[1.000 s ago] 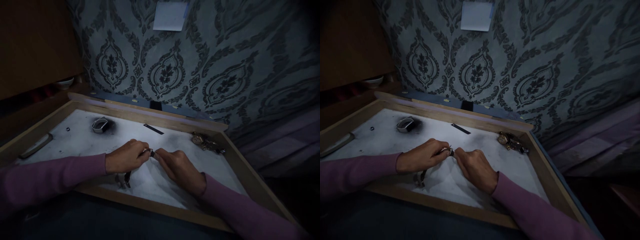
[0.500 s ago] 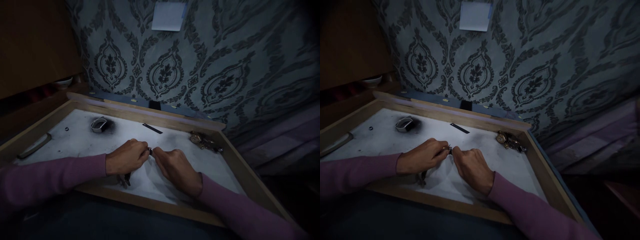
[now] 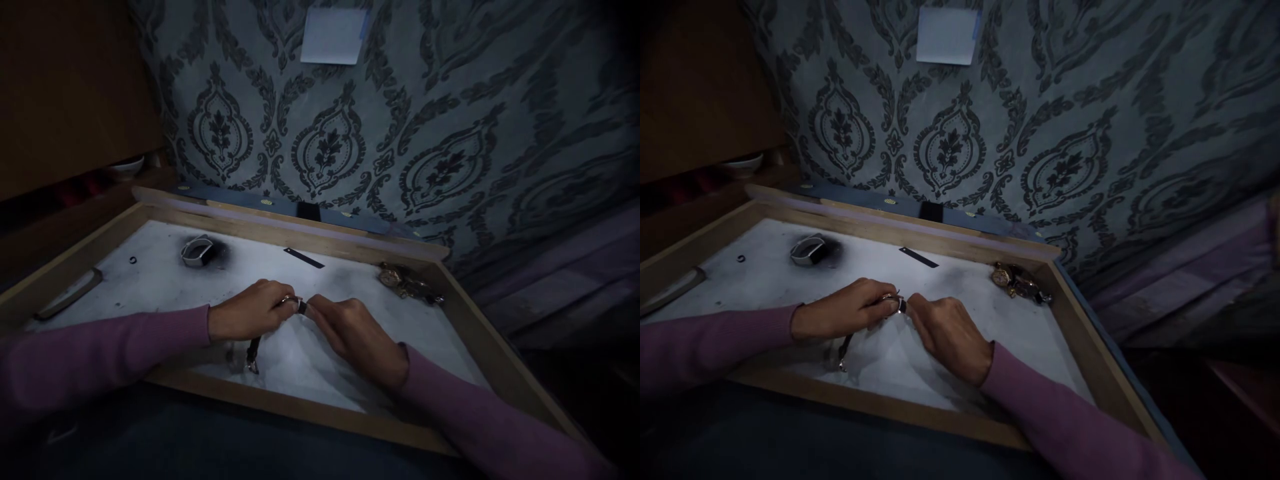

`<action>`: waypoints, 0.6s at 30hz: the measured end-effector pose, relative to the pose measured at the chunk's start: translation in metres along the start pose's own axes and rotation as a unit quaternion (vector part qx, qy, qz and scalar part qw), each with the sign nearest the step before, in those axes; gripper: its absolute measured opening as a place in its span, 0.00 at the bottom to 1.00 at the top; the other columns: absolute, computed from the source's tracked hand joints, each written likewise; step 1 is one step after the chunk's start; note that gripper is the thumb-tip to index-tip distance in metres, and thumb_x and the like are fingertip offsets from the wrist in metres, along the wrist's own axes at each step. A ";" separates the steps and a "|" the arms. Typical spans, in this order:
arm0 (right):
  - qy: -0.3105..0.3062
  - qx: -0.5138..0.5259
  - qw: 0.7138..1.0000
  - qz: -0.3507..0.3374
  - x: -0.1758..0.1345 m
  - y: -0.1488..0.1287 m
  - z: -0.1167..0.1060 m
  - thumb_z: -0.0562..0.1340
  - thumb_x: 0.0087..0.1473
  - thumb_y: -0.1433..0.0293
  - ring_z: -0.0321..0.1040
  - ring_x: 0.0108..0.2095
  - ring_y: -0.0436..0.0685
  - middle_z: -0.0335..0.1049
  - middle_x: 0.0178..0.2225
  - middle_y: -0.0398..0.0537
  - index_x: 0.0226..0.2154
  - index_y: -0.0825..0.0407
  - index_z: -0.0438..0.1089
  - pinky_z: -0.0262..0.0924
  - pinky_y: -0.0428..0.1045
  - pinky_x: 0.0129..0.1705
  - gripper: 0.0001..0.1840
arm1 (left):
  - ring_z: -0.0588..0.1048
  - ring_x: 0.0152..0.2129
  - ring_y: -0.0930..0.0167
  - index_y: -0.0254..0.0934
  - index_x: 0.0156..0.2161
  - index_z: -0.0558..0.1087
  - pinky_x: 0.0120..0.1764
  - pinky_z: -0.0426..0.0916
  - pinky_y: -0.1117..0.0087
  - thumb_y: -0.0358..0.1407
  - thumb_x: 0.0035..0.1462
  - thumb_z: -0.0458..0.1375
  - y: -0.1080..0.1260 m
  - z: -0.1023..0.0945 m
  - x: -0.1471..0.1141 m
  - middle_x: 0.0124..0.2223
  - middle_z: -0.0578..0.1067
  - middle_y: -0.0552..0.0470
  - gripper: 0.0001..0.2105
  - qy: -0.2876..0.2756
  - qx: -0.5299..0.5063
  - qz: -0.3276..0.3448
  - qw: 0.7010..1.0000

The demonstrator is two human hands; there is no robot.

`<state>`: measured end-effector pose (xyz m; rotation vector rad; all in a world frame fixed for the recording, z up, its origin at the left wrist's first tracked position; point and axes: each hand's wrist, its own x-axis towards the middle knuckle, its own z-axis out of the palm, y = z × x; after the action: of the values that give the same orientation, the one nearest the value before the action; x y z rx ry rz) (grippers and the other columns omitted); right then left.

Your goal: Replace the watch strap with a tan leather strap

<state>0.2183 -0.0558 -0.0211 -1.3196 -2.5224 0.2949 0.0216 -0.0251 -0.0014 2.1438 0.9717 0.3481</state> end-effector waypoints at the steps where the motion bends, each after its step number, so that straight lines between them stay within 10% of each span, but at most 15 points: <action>1: 0.001 0.019 1.000 0.000 0.000 0.001 0.000 0.50 0.64 0.71 0.63 0.18 0.49 0.67 0.19 0.44 0.31 0.54 0.67 0.47 0.45 0.23 0.14 | 0.67 0.20 0.74 0.36 0.26 0.63 0.27 0.58 0.73 0.32 0.62 0.48 -0.002 -0.001 0.001 0.21 0.68 0.56 0.12 -0.010 -0.025 -0.005 1.000; 18: -0.012 0.104 0.994 -0.004 0.002 0.004 -0.004 0.49 0.64 0.68 0.55 0.18 0.48 0.59 0.18 0.40 0.26 0.53 0.64 0.46 0.45 0.23 0.17 | 0.65 0.20 0.75 0.36 0.28 0.64 0.27 0.59 0.74 0.35 0.62 0.49 -0.009 -0.002 0.001 0.21 0.66 0.58 0.11 -0.042 -0.093 0.003 0.995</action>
<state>0.2219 -0.0515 -0.0184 -1.2315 -2.4370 0.5584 0.0169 -0.0198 -0.0066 1.9777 0.8508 0.3343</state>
